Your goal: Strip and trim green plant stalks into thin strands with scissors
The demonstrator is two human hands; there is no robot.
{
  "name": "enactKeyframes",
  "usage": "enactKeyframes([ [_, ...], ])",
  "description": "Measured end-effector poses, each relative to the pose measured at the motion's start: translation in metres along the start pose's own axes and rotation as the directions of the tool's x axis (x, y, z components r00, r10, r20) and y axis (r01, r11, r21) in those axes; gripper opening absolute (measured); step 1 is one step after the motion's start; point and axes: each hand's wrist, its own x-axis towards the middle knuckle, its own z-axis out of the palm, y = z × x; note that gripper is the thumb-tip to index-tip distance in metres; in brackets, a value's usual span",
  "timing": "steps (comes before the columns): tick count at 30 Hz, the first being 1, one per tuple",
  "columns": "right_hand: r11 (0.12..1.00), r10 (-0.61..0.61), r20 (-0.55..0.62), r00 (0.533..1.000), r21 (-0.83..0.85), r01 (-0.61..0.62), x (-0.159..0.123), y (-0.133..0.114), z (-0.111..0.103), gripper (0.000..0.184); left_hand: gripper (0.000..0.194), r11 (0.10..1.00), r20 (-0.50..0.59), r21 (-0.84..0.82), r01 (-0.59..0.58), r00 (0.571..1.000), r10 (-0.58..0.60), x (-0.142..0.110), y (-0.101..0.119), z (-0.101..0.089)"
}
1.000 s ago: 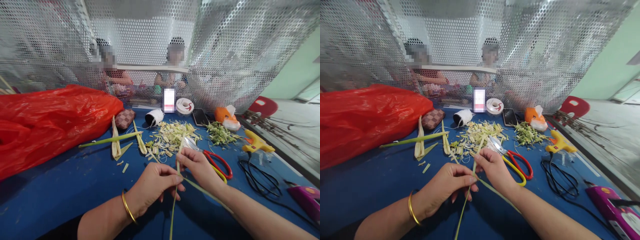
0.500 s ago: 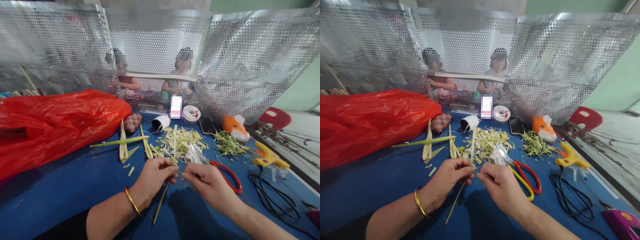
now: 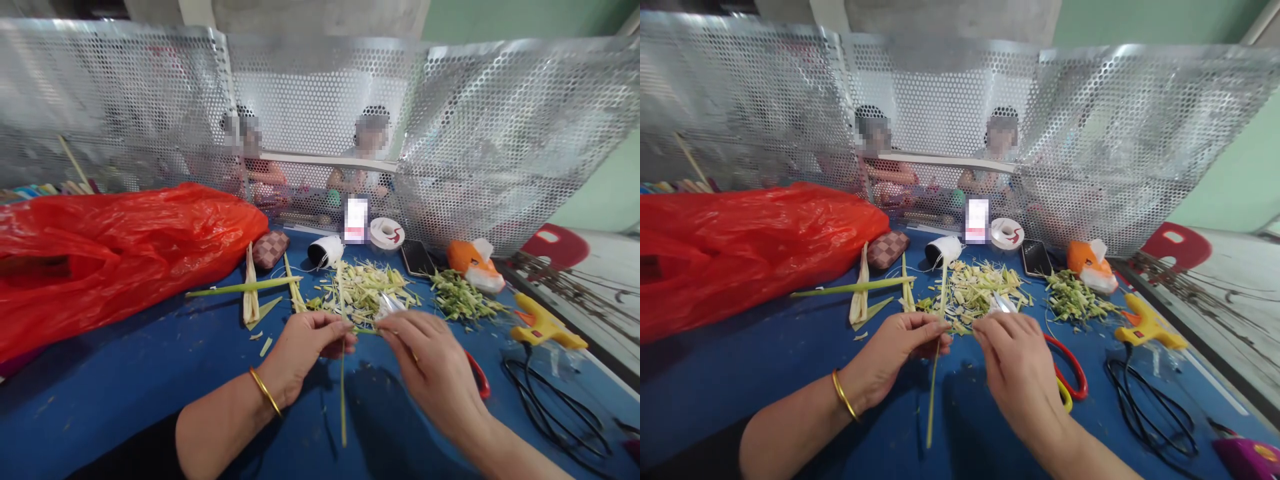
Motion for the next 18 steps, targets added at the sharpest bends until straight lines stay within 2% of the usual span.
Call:
enactKeyframes([
  [1,0.988,-0.111,-0.115,0.987,-0.121,0.097,-0.002,-0.002,-0.002,0.013,0.023,1.000,0.011,-0.018,-0.006,1.000,0.006,0.000,0.000,-0.001],
  [2,0.968,-0.197,-0.176,0.964,-0.192,0.163,-0.004,-0.004,-0.002,0.013,0.025,0.999,0.020,-0.032,-0.018,1.000,0.018,0.000,0.001,-0.002],
  [3,0.958,-0.242,-0.179,0.954,-0.200,0.205,-0.006,-0.007,-0.002,0.012,0.025,0.999,0.025,-0.039,-0.028,0.999,0.029,0.000,0.002,-0.002],
  [4,0.965,-0.237,-0.137,0.962,-0.145,0.217,-0.008,-0.009,0.000,0.010,0.023,0.999,0.026,-0.036,-0.037,0.999,0.038,-0.001,0.002,-0.001],
  [5,0.983,-0.181,-0.063,0.982,-0.039,0.178,-0.010,-0.012,0.004,0.009,0.020,0.999,0.026,-0.025,-0.044,0.999,0.044,-0.003,0.002,0.000],
  [6,0.992,-0.086,0.044,0.995,0.091,0.082,-0.012,-0.014,0.010,0.012,0.018,0.999,0.027,-0.011,-0.047,0.999,0.047,-0.004,0.002,0.001],
  [7,0.973,0.037,0.163,0.986,0.219,-0.073,-0.013,-0.015,0.017,0.017,0.019,0.999,0.029,-0.001,-0.046,0.999,0.046,-0.005,0.002,0.003],
  [8,0.918,0.145,0.275,0.951,0.321,-0.233,-0.015,-0.015,0.024,0.024,0.019,0.999,0.030,0.000,-0.040,0.999,0.040,-0.007,0.001,0.004],
  [10,0.772,0.267,0.450,0.852,0.429,-0.469,-0.018,-0.015,0.037,0.032,0.019,0.999,0.033,-0.013,-0.031,0.999,0.032,-0.008,-0.001,0.007],
  [11,0.717,0.287,0.496,0.819,0.456,-0.527,-0.019,-0.014,0.042,0.033,0.018,0.999,0.033,-0.022,-0.030,0.999,0.031,-0.008,-0.003,0.008],
  [12,0.692,0.291,0.510,0.809,0.471,-0.547,-0.021,-0.013,0.046,0.034,0.016,0.999,0.031,-0.028,-0.032,0.999,0.033,-0.008,-0.004,0.009],
  [14,0.738,0.254,0.464,0.849,0.475,-0.480,-0.024,-0.012,0.047,0.034,0.013,0.999,0.017,-0.028,-0.045,0.999,0.046,-0.007,-0.007,0.010],
  [16,0.835,0.173,0.389,0.905,0.430,-0.344,-0.025,-0.013,0.044,0.034,0.010,0.998,-0.009,-0.027,-0.050,0.999,0.050,-0.007,-0.009,0.012],
  [18,0.904,0.088,0.347,0.934,0.367,-0.222,-0.027,-0.015,0.040,0.034,0.008,0.999,-0.033,-0.027,-0.037,0.999,0.037,-0.008,-0.011,0.014],
])
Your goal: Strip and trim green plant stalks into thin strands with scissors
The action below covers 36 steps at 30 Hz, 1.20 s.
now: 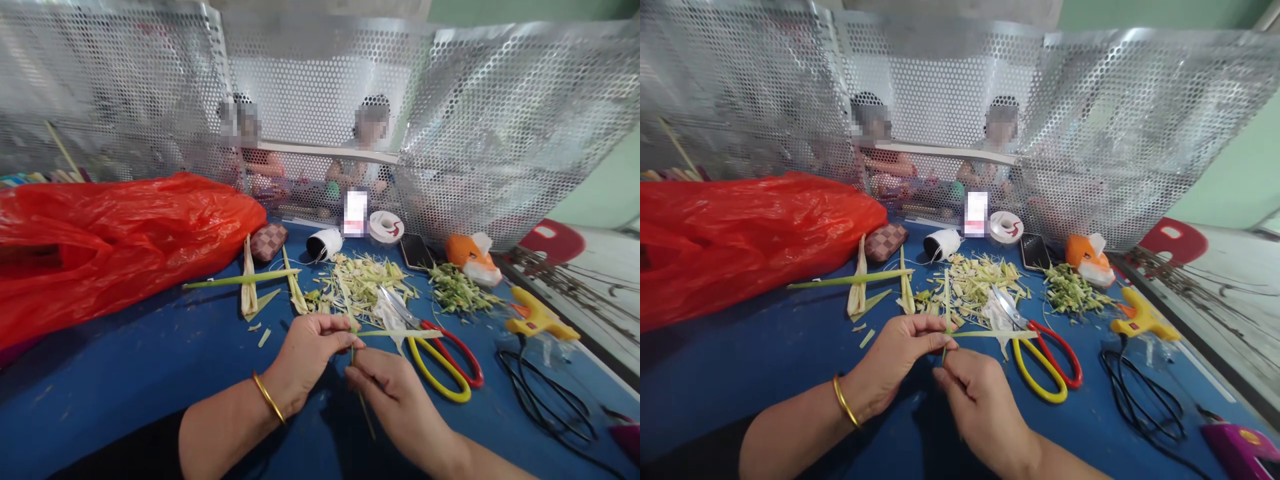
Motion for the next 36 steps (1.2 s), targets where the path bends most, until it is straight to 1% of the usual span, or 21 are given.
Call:
enactKeyframes([
  [4,0.983,-0.109,0.012,0.994,-0.149,0.109,-0.004,-0.005,0.000,0.033,0.019,1.000,-0.020,0.001,0.028,0.999,-0.028,0.000,-0.001,0.000],
  [5,0.975,-0.128,0.016,0.992,-0.181,0.128,-0.005,-0.007,-0.001,0.031,0.020,1.000,-0.012,0.011,0.017,1.000,-0.017,0.000,-0.001,0.000],
  [7,0.959,-0.160,0.001,0.987,-0.239,0.155,-0.005,-0.010,-0.007,0.028,0.015,0.999,0.021,0.046,-0.019,1.000,0.018,0.003,0.000,-0.002],
  [9,0.945,-0.179,-0.068,0.982,-0.288,0.152,-0.001,-0.014,-0.018,0.024,0.011,0.998,0.070,0.058,-0.035,0.997,0.031,0.005,0.001,-0.004],
  [11,0.946,-0.141,-0.195,0.970,-0.315,0.075,0.005,-0.014,-0.030,0.021,0.011,0.998,0.127,0.057,-0.016,0.992,0.009,0.005,0.002,-0.004],
  [12,0.955,-0.080,-0.230,0.970,-0.296,0.009,0.009,-0.013,-0.035,0.020,0.012,0.998,0.157,0.060,0.002,0.988,-0.011,0.004,0.003,-0.004],
  [13,0.975,0.004,-0.223,0.975,-0.215,-0.053,0.013,-0.012,-0.039,0.021,0.012,0.997,0.184,0.069,0.020,0.982,-0.032,0.003,0.002,-0.003],
  [14,0.991,0.092,-0.191,0.977,-0.083,-0.109,0.016,-0.009,-0.041,0.022,0.012,0.996,0.209,0.086,0.037,0.976,-0.055,0.002,0.002,-0.002],
  [15,0.983,0.179,-0.158,0.971,0.071,-0.169,0.019,-0.007,-0.041,0.022,0.012,0.993,0.230,0.106,0.051,0.970,-0.074,0.000,0.001,-0.001],
  [16,0.950,0.248,-0.119,0.962,0.227,-0.217,0.021,-0.005,-0.041,0.023,0.013,0.990,0.244,0.125,0.059,0.966,-0.088,-0.001,0.000,-0.001],
  [17,0.899,0.299,-0.085,0.951,0.360,-0.250,0.022,-0.003,-0.039,0.023,0.015,0.988,0.250,0.143,0.061,0.963,-0.096,-0.002,-0.002,0.000],
  [18,0.846,0.335,-0.062,0.940,0.460,-0.271,0.023,-0.003,-0.036,0.022,0.016,0.985,0.248,0.162,0.059,0.964,-0.099,-0.002,-0.003,0.000],
  [20,0.779,0.362,-0.044,0.931,0.563,-0.277,0.021,-0.003,-0.031,0.022,0.018,0.977,0.232,0.208,0.039,0.969,-0.088,-0.002,-0.006,0.000],
  [22,0.760,0.369,-0.069,0.927,0.596,-0.259,0.019,-0.004,-0.027,0.023,0.016,0.965,0.225,0.261,0.016,0.971,-0.076,-0.002,-0.008,0.000],
  [25,0.768,0.379,-0.141,0.915,0.599,-0.226,0.018,-0.004,-0.023,0.025,0.015,0.939,0.257,0.342,-0.026,0.964,-0.066,-0.001,-0.012,-0.002],
  [28,0.792,0.388,-0.134,0.912,0.554,-0.256,0.019,0.000,-0.023,0.026,0.014,0.905,0.268,0.415,-0.089,0.963,-0.029,0.000,-0.015,-0.004],
  [29,0.800,0.391,-0.126,0.912,0.537,-0.269,0.019,0.001,-0.023,0.026,0.013,0.888,0.252,0.444,-0.118,0.968,0.002,0.000,-0.015,-0.005],
  [31,0.807,0.395,-0.123,0.910,0.519,-0.280,0.020,0.002,-0.024,0.028,0.009,0.839,0.199,0.510,-0.190,0.975,0.100,0.001,-0.014,-0.006],
  [32,0.808,0.393,-0.128,0.911,0.522,-0.275,0.020,0.001,-0.024,0.029,0.013,0.807,0.171,0.544,-0.228,0.972,0.159,0.001,-0.012,-0.007],
  [34,0.800,0.380,-0.138,0.915,0.546,-0.250,0.020,-0.001,-0.024,0.030,0.027,0.751,0.136,0.596,-0.285,0.957,0.255,0.002,-0.008,-0.008],
  [36,0.780,0.374,-0.137,0.917,0.581,-0.231,0.020,-0.004,-0.023,0.029,0.034,0.719,0.137,0.622,-0.311,0.947,0.291,0.003,-0.004,-0.009],
])
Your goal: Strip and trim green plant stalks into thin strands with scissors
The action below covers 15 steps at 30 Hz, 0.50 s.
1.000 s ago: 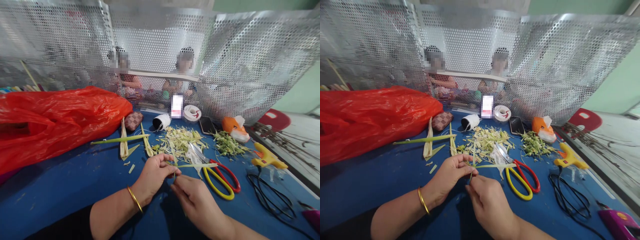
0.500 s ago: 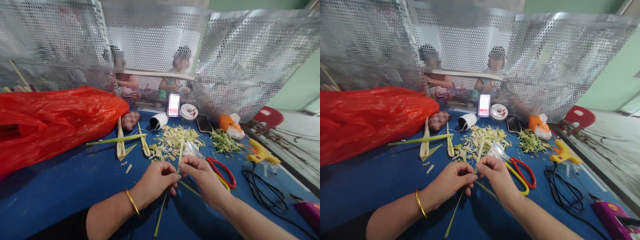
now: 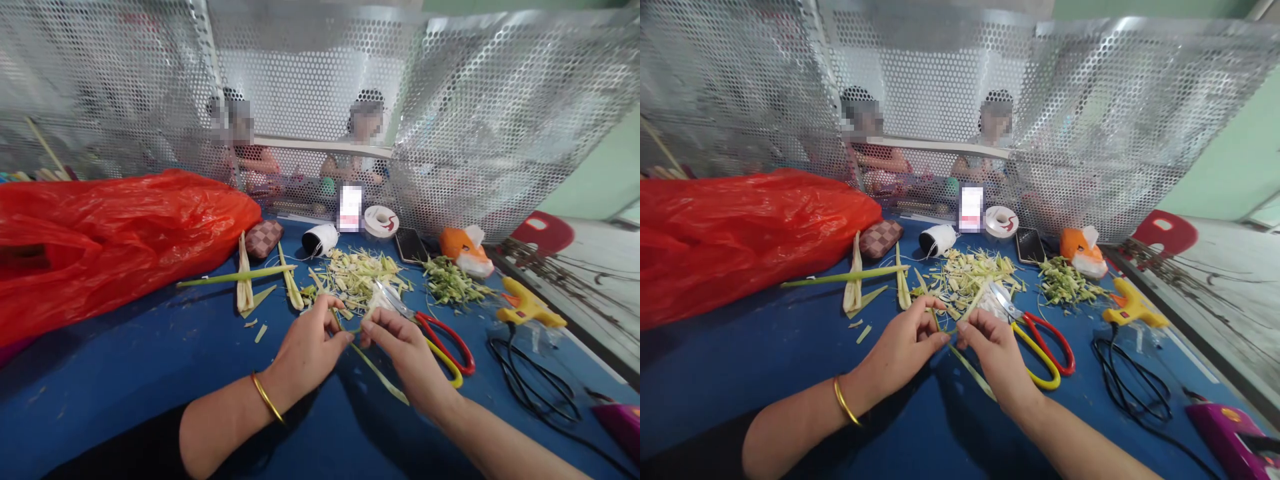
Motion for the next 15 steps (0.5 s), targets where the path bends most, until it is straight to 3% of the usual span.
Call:
enactKeyframes([
  [4,0.999,0.004,0.038,0.999,0.034,-0.005,-0.0007,0.0013,0.0030,0.027,0.038,0.999,0.063,0.011,-0.039,0.997,0.038,0.0007,-0.0002,-0.0021],
  [7,0.998,0.002,-0.005,1.000,0.064,-0.001,0.0009,0.0046,0.0015,0.026,0.049,0.996,0.108,-0.087,-0.010,0.994,0.020,-0.0002,-0.0014,-0.0001],
  [11,0.994,0.023,-0.101,0.995,0.106,-0.012,0.0016,0.0068,-0.0006,0.027,0.038,0.956,0.049,-0.250,0.152,0.988,-0.144,0.0014,-0.0013,0.0023],
  [15,0.992,0.010,-0.054,0.998,0.125,-0.003,0.0002,0.0078,0.0018,0.026,0.031,0.884,0.214,-0.347,0.314,0.944,-0.252,0.0031,0.0035,0.0019],
])
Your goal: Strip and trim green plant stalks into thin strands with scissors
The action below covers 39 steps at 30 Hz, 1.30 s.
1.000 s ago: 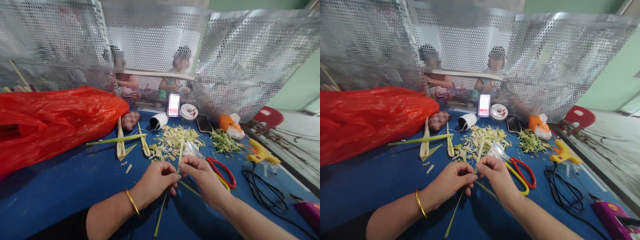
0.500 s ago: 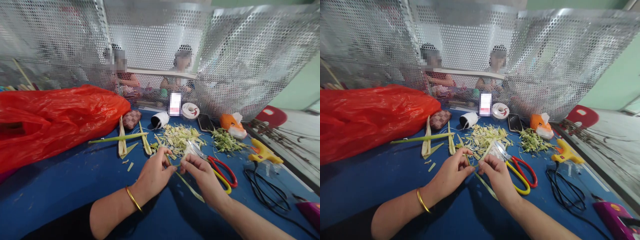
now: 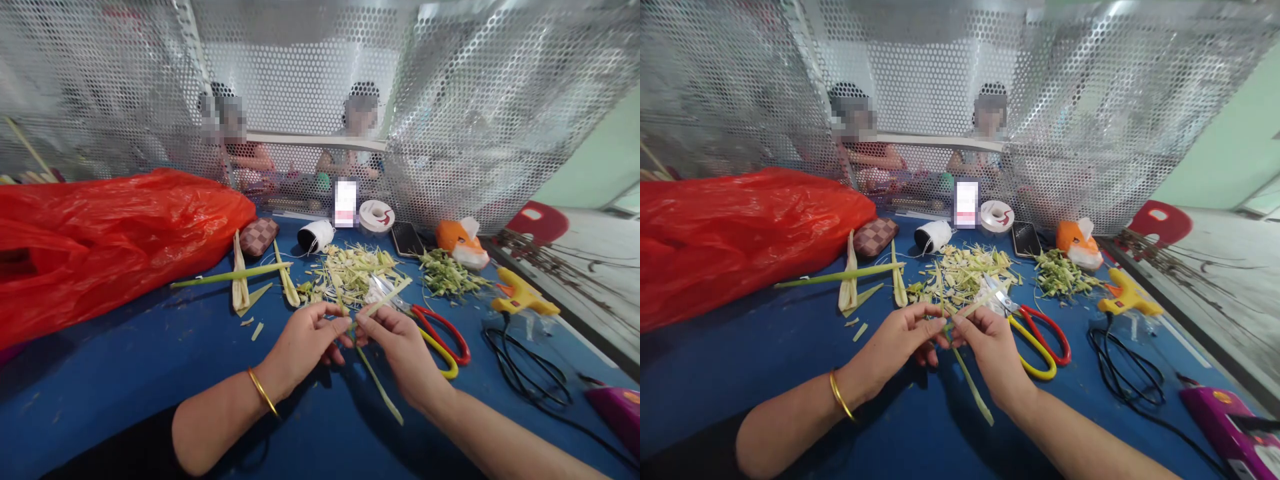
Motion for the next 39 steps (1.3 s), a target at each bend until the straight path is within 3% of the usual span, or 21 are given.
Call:
enactKeyframes([
  [3,1.000,-0.012,0.020,1.000,-0.002,0.012,-0.001,0.001,0.002,0.025,0.028,1.000,0.030,-0.001,0.008,1.000,-0.008,-0.002,0.003,0.001],
  [8,0.998,-0.040,0.024,0.999,-0.049,0.041,-0.003,-0.001,0.002,0.024,0.019,0.999,-0.024,-0.014,0.036,0.999,-0.036,-0.005,0.005,0.001],
  [12,0.992,-0.056,0.053,0.997,-0.108,0.061,-0.001,0.000,0.001,0.025,0.016,0.997,0.077,0.013,0.078,0.994,-0.079,-0.008,0.010,0.001],
  [15,0.981,0.025,0.086,0.996,-0.194,-0.008,0.001,0.000,-0.002,0.030,0.017,0.994,0.116,0.043,0.097,0.988,-0.102,-0.009,0.013,0.000],
  [17,0.936,0.045,0.104,0.994,-0.353,-0.005,0.001,-0.004,-0.007,0.041,0.018,0.994,0.090,0.053,0.093,0.991,-0.098,-0.010,0.013,0.000],
  [19,0.835,-0.082,0.103,0.991,-0.536,0.125,-0.001,-0.010,-0.012,0.050,0.020,0.994,0.069,0.071,0.078,0.994,-0.083,-0.010,0.012,-0.001],
  [21,0.704,-0.270,0.124,0.955,-0.651,0.284,-0.004,-0.017,-0.015,0.045,0.022,0.993,0.065,0.103,0.050,0.996,-0.057,-0.010,0.010,-0.001],
  [23,0.633,-0.335,0.183,0.924,-0.683,0.364,-0.006,-0.022,-0.015,0.025,0.026,0.991,0.086,0.131,0.022,0.996,-0.033,-0.010,0.007,0.000],
  [26,0.721,-0.224,0.280,0.933,-0.597,0.352,-0.004,-0.021,-0.012,0.008,0.029,0.989,0.142,0.144,0.018,0.989,-0.038,-0.010,0.001,0.004],
  [30,0.915,-0.062,0.304,0.951,-0.362,0.175,-0.001,-0.011,-0.008,0.015,0.024,0.986,0.190,0.157,0.053,0.978,-0.082,-0.012,-0.001,0.007],
  [34,0.957,-0.046,0.216,0.975,-0.269,0.105,-0.004,-0.005,-0.006,0.014,0.023,0.982,0.227,0.189,0.030,0.971,-0.073,-0.012,0.002,0.005],
  [39,0.960,-0.084,0.171,0.982,-0.251,0.126,-0.009,-0.005,0.000,0.016,0.020,0.978,0.293,0.204,0.038,0.951,-0.098,-0.013,0.002,0.006],
])
